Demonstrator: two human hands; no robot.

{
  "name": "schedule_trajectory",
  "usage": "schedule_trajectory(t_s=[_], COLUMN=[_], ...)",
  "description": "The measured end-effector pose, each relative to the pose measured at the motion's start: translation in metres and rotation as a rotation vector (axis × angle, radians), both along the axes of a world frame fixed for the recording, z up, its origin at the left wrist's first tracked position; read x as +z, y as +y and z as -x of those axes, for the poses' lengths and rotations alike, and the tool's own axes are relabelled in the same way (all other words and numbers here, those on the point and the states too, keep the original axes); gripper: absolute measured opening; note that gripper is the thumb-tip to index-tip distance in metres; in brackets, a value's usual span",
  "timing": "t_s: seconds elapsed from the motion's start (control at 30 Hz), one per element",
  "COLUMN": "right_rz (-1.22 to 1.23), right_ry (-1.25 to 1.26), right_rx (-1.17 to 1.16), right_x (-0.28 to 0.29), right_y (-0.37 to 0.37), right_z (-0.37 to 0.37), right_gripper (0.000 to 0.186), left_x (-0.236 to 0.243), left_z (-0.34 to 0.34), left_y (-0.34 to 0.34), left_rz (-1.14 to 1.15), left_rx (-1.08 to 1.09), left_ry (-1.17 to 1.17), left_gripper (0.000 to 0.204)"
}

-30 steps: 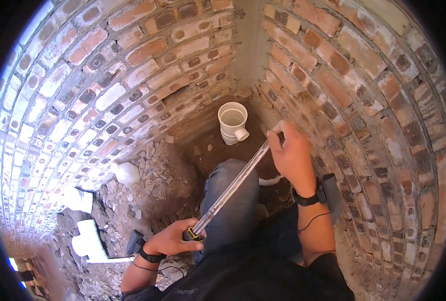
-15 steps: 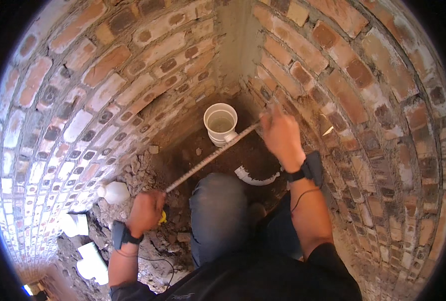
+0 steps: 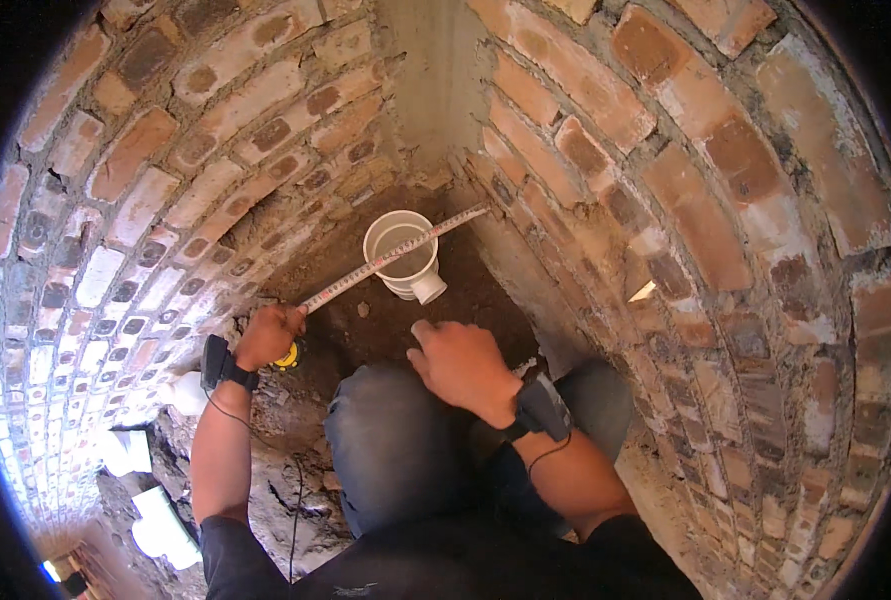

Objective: The person uses a shovel to dig dirt from a hole in a brick-walled room, then uses a tape measure to measure the distance from the wall to a white pipe fixture in the ground, and finally applies glue or sealant to a larger white pipe section.

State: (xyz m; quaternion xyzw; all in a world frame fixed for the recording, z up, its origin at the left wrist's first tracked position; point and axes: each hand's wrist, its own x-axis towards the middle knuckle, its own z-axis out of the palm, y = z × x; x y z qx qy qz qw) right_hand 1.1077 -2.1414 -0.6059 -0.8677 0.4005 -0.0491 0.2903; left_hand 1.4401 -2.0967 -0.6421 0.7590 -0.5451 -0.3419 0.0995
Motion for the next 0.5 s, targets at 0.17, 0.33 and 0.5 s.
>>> schedule_trajectory(t_s=[0.17, 0.33, 0.5], right_rz=[-0.028, -0.044, -0.073], right_ry=[-0.041, -0.024, 0.011], right_rx=[0.027, 0.029, 0.013], right_x=[0.0, 0.002, -0.004], right_y=[0.001, 0.002, 0.001], right_z=[0.004, 0.008, 0.01], right_gripper=[0.027, 0.027, 0.026], left_x=[-0.024, -0.041, -0.023], left_z=[-0.005, -0.01, 0.011], left_y=[0.002, 0.006, 0.003], left_rz=[0.043, 0.15, 0.061], left_rx=[-0.039, -0.11, -0.066], left_ry=[-0.034, -0.043, -0.099], left_gripper=[0.051, 0.052, 0.054])
